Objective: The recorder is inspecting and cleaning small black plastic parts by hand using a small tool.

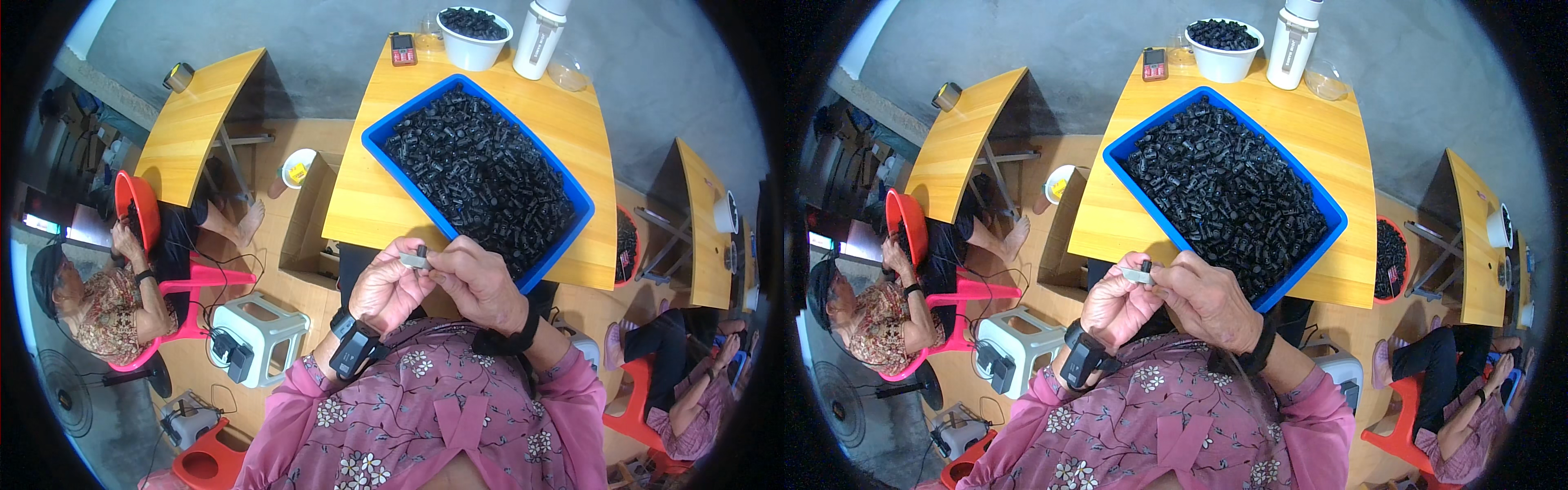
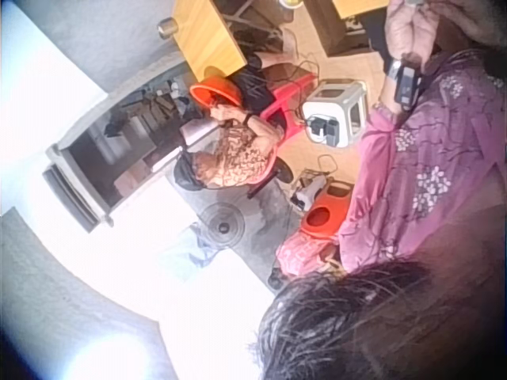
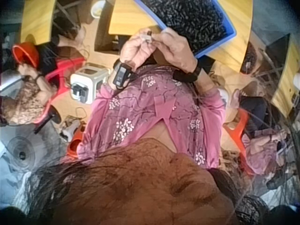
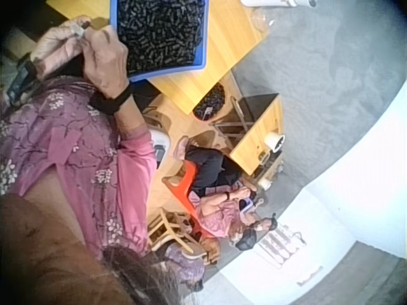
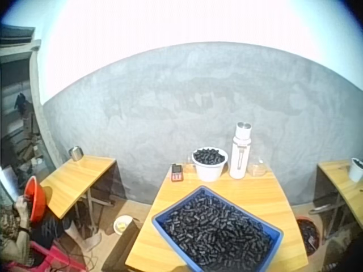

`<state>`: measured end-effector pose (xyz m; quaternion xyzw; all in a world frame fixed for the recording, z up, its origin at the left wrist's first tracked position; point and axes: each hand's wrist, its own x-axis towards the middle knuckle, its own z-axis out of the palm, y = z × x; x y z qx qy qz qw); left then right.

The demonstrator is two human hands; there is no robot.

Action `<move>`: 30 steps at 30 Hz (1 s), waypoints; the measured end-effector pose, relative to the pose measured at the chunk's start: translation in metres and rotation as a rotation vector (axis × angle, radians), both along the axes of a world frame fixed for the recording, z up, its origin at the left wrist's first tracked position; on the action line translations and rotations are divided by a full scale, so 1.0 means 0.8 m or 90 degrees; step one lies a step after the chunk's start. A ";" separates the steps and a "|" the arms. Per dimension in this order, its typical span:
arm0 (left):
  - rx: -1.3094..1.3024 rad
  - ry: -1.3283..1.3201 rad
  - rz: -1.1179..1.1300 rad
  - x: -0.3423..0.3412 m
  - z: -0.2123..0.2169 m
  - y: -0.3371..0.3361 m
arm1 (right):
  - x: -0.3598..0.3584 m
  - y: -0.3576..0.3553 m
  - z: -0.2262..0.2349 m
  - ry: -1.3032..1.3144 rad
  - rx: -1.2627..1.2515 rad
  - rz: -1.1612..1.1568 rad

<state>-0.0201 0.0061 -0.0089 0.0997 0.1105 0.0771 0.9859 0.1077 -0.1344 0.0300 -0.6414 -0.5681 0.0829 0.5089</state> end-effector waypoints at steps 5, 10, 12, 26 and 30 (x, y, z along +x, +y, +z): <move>-0.010 0.011 0.005 0.000 0.014 -0.006 | 0.010 0.001 0.002 -0.008 0.009 -0.030; -0.024 0.033 -0.004 0.005 0.017 -0.004 | 0.006 -0.004 0.015 0.110 0.051 -0.108; -0.032 0.014 -0.005 0.003 0.008 -0.002 | 0.005 -0.004 0.015 0.134 0.027 -0.089; -0.014 0.022 -0.003 -0.001 0.005 0.001 | -0.006 0.000 -0.001 -0.004 0.020 -0.014; -0.015 0.020 -0.009 0.000 0.003 0.001 | -0.005 -0.001 -0.001 -0.014 0.013 -0.019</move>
